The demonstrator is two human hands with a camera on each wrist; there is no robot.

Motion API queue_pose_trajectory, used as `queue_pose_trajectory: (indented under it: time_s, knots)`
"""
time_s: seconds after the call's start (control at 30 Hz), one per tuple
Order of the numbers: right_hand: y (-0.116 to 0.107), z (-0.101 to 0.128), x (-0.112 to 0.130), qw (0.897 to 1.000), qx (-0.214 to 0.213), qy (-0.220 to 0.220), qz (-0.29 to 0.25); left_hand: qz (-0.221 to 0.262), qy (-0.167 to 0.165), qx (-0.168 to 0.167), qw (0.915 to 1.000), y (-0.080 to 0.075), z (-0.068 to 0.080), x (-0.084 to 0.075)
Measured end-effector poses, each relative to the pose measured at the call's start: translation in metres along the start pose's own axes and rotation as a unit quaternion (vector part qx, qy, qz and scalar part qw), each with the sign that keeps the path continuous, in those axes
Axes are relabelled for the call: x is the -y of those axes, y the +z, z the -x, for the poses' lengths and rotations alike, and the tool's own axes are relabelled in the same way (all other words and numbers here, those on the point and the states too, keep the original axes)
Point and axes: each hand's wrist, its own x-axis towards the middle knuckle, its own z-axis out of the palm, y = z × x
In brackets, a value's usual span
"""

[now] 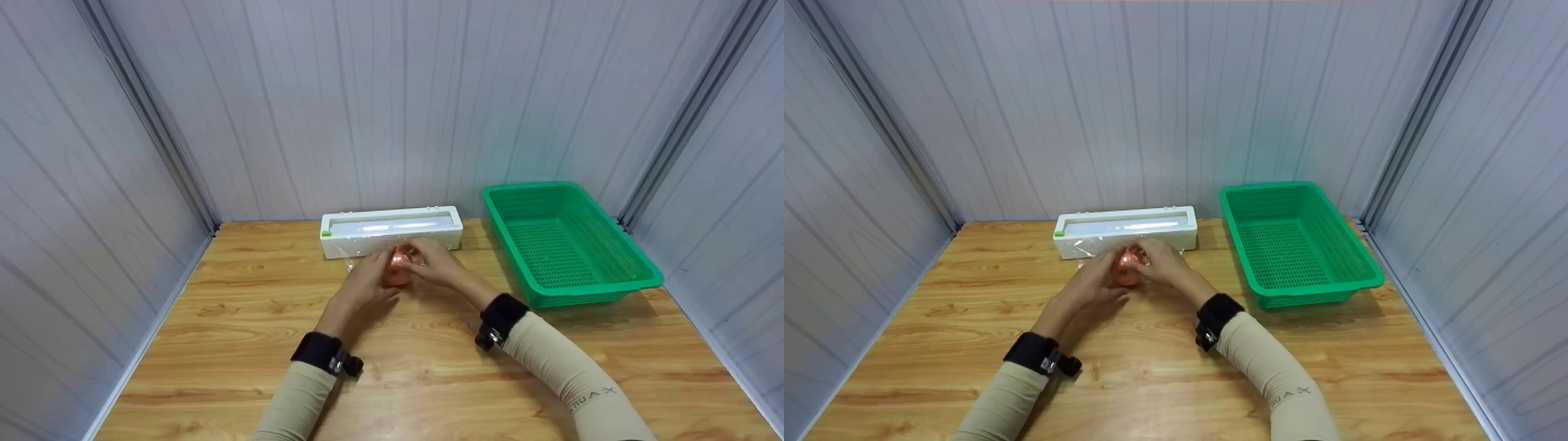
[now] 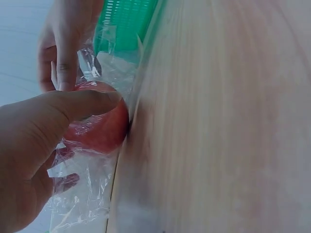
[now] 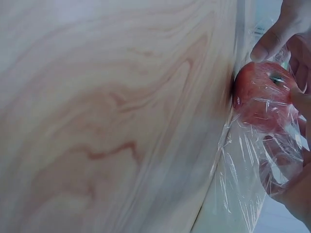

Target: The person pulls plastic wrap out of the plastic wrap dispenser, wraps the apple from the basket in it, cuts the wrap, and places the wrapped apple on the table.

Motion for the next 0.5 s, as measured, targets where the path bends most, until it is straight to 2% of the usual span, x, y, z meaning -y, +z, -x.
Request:
queue_pose_trajectory:
  time_s: [0.1,0.23,0.33,0.5]
  knots:
    - [0.0008,-0.0038,-0.0004,1.0,-0.002,0.004,-0.011,-0.048,0.005,-0.015,0.9987,-0.0005,-0.0008,0.0013]
    - [0.0016,-0.0083,-0.0016,1.0,-0.004,0.017,-0.01,-0.104,-0.009,-0.028,0.9942,-0.0008,-0.0001,0.0037]
    - [0.0021,-0.0088,-0.0027,1.0,-0.009,0.027,0.004,-0.101,-0.019,-0.029,0.9943,0.0,0.0019,0.006]
    - [0.0027,-0.0079,-0.0054,0.999,-0.015,0.035,0.022,-0.051,-0.02,-0.042,0.9976,0.0018,0.005,0.0104]
